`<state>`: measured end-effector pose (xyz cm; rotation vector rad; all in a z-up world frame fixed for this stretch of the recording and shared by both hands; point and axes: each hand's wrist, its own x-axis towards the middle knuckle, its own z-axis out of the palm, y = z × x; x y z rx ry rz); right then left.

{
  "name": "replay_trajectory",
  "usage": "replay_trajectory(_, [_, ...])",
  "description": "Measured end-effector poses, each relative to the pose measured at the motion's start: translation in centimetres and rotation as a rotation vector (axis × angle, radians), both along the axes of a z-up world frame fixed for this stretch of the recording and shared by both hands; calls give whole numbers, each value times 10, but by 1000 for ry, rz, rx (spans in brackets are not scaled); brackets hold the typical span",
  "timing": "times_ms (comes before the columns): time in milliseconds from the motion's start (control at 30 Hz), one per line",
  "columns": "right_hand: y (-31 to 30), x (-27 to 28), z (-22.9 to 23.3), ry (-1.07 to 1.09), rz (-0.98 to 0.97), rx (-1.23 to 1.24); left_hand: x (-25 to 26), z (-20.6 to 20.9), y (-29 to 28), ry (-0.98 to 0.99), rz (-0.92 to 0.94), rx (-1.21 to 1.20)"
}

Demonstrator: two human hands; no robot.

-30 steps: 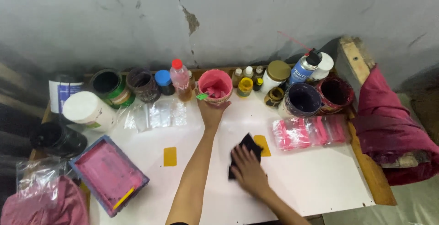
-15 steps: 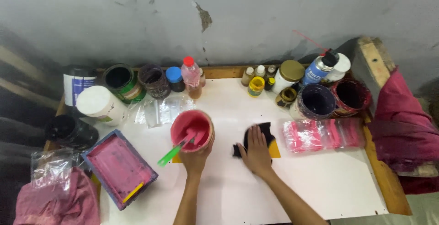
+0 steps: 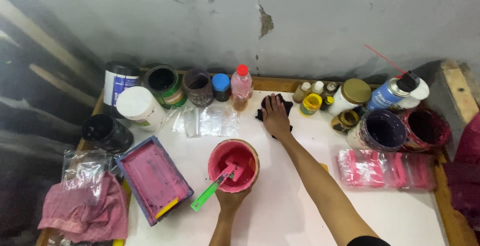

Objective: The person spreads pink paint in a rectangular tray using a yellow squeegee. They then wipe the table surface with a black cloth and stir a container of pink paint with a green spatula.

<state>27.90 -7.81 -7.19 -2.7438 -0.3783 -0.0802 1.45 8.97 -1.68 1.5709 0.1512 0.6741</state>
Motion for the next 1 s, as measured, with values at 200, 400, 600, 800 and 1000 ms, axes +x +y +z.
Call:
replay_trajectory(200, [-4,-64,34,160,268,-38,0,18,-5,-7,-33,-187])
replay_trajectory(400, [-47,-95,52,250,631,166,1,23,-4,109,72,-217])
replay_trajectory(600, [-34,-1,19,105,237,48,2,35,-6,9,66,-201])
replay_trajectory(800, [24,-27,58,97,28,53,1,30,-5,110,55,-343])
replay_trajectory(1000, [-23,-68,50,104,508,-61,1,17,-2,84,86,-72])
